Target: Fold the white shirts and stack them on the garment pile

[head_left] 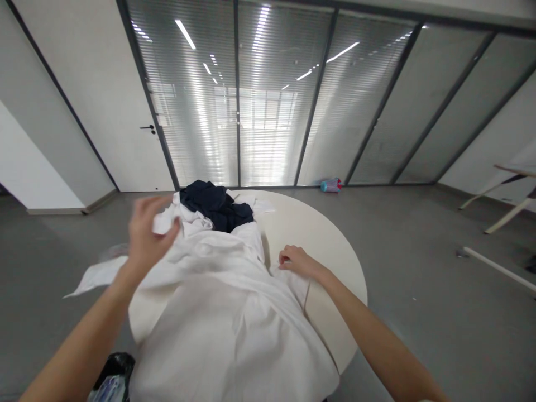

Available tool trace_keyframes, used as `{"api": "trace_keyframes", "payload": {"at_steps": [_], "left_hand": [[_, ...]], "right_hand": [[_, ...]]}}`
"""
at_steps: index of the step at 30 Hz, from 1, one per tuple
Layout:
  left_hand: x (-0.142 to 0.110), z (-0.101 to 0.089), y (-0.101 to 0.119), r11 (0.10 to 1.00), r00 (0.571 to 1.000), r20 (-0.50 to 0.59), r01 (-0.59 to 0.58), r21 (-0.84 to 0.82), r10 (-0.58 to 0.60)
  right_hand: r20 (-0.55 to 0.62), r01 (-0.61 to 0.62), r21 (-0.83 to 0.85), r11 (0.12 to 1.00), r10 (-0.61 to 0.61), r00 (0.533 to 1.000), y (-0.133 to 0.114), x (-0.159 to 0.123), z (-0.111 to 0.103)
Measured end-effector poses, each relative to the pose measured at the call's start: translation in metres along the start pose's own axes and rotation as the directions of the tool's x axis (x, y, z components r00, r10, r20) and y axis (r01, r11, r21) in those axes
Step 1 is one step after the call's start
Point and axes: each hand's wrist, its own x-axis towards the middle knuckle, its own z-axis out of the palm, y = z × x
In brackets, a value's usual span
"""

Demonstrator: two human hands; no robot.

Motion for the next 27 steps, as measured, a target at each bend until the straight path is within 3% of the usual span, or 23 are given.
{"api": "trace_keyframes", "payload": {"at_steps": [1,3,5,6,8,10,12,14,16,19,21,23,25,26,27], "left_hand": [[0.005,0.021,0.019,0.993,0.994,0.015,-0.111,-0.03,0.112],[0.011,0.067,0.047,0.945,0.903,0.278,-0.313,-0.096,0.327],[0.014,0.108,0.064,0.916,0.806,0.449,-0.394,-0.078,0.385],[0.015,0.124,0.068,0.914,0.784,0.492,-0.402,-0.059,0.377],[0.018,0.143,0.069,0.937,0.807,0.498,-0.349,-0.031,0.317],[0.028,0.145,0.063,0.975,0.891,0.398,-0.216,-0.054,0.219],[0.043,0.134,0.05,0.989,0.979,0.19,-0.044,-0.141,0.071],[0.061,0.117,0.03,0.951,0.991,-0.057,0.096,-0.295,-0.118],[0.077,0.101,0.008,0.858,0.922,-0.218,0.185,-0.479,-0.321],[0.092,0.088,-0.022,0.704,0.812,-0.239,0.267,-0.659,-0.532],[0.093,0.09,-0.033,0.661,0.793,-0.179,0.333,-0.672,-0.582],[0.089,0.099,-0.035,0.703,0.835,-0.066,0.414,-0.578,-0.546],[0.082,0.116,-0.03,0.784,0.88,0.064,0.45,-0.428,-0.471],[0.077,0.126,-0.026,0.817,0.892,0.12,0.449,-0.361,-0.437],[0.073,0.136,-0.023,0.842,0.897,0.163,0.442,-0.31,-0.411]], "right_hand": [[-0.02,0.016,0.0,1.0,-0.016,1.0,-0.003,-0.001,0.0],[-0.077,0.046,-0.034,0.998,-0.048,0.996,-0.008,-0.005,0.001],[-0.133,0.055,-0.098,0.994,-0.068,0.989,-0.01,-0.012,0.002],[-0.165,0.044,-0.136,0.99,-0.066,0.984,-0.009,-0.016,0.002],[-0.266,-0.012,-0.219,0.976,-0.048,0.963,-0.001,-0.029,-0.003],[-0.437,-0.113,-0.282,0.953,-0.022,0.899,0.016,-0.049,-0.016],[-0.651,-0.26,-0.278,0.925,0.018,0.759,0.042,-0.077,-0.035],[-0.834,-0.435,-0.181,0.882,0.097,0.544,0.074,-0.111,-0.058],[-0.921,-0.585,-0.037,0.81,0.2,0.334,0.109,-0.148,-0.079],[-0.929,-0.731,0.245,0.637,0.37,0.01,0.159,-0.199,-0.099],[-0.879,-0.745,0.378,0.549,0.465,-0.103,0.185,-0.224,-0.101],[-0.79,-0.758,0.474,0.448,0.596,-0.141,0.203,-0.237,-0.099],[-0.673,-0.781,0.515,0.354,0.731,-0.112,0.206,-0.237,-0.095],[-0.64,-0.781,0.499,0.377,0.768,-0.038,0.203,-0.231,-0.093],[-0.631,-0.758,0.464,0.458,0.772,0.081,0.196,-0.221,-0.091]]}}
